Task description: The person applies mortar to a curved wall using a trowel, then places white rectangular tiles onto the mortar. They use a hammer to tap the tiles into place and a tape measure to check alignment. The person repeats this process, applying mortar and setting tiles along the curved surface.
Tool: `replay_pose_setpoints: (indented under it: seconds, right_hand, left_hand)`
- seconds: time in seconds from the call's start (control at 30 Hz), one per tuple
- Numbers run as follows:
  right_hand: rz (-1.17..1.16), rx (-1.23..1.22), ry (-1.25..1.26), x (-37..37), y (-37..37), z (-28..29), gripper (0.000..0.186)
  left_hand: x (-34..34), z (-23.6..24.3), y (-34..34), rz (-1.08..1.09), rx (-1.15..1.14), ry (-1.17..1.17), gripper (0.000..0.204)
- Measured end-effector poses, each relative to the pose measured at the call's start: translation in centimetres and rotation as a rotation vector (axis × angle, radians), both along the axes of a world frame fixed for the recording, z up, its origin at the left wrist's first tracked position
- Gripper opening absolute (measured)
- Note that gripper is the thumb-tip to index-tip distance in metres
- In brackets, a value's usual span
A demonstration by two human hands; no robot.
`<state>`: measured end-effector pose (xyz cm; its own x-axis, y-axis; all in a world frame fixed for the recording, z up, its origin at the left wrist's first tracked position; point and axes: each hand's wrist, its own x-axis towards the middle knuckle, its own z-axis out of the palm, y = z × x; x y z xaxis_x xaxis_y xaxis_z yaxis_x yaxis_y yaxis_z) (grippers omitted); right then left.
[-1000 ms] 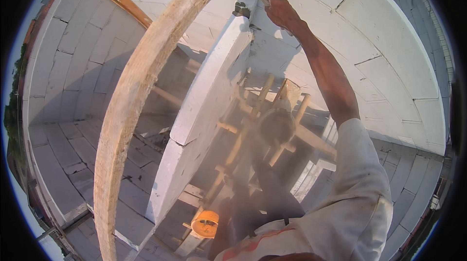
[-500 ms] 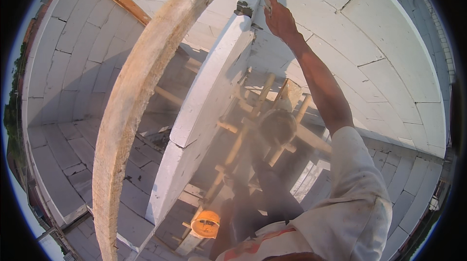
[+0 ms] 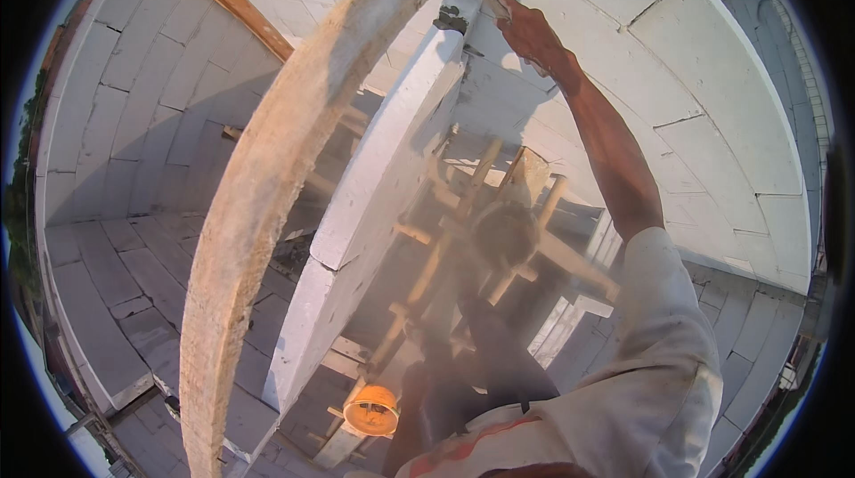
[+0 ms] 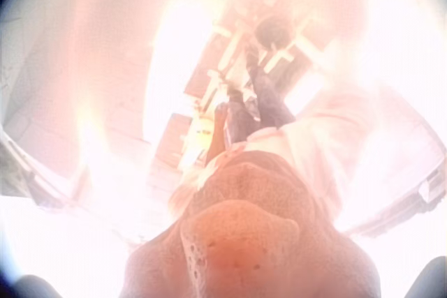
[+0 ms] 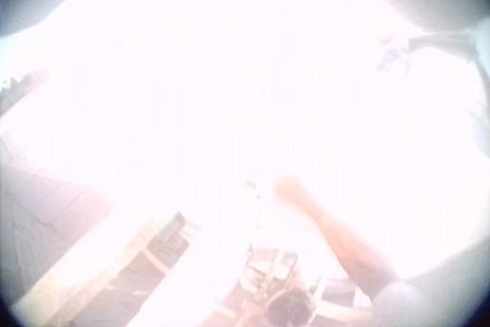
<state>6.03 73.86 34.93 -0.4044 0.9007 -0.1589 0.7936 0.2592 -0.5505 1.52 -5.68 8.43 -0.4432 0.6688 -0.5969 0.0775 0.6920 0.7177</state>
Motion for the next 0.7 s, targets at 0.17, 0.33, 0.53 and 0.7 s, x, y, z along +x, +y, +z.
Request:
replay_pose_setpoints:
  seconds: [0.17, 0.33, 0.53, 0.7]
  right_hand:
    - [-0.011, 0.565, 0.208, 0.6, -0.8, -5.1, 0.068]
    - [-0.004, 0.08, -0.058, 0.5, 0.7, -0.7, 0.069]
    - [-0.029, 0.43, 0.028, 2.7, -1.2, -7.8, 0.067]
    - [0.087, 0.419, 0.006, -0.2, 0.6, -2.5, 0.067]
  left_hand:
    - [-1.0, -2.6, -1.3, -0.158, -0.04, 0.06, 0.027]
    - [-1.1, 0.7, 0.0, -0.065, -0.023, -0.014, 0.025]
    - [-1.5, 0.4, 1.6, 0.218, -0.149, -0.296, 0.019]
    - [-0.1, -4.6, -2.0, 0.119, -0.03, -0.076, 0.017]
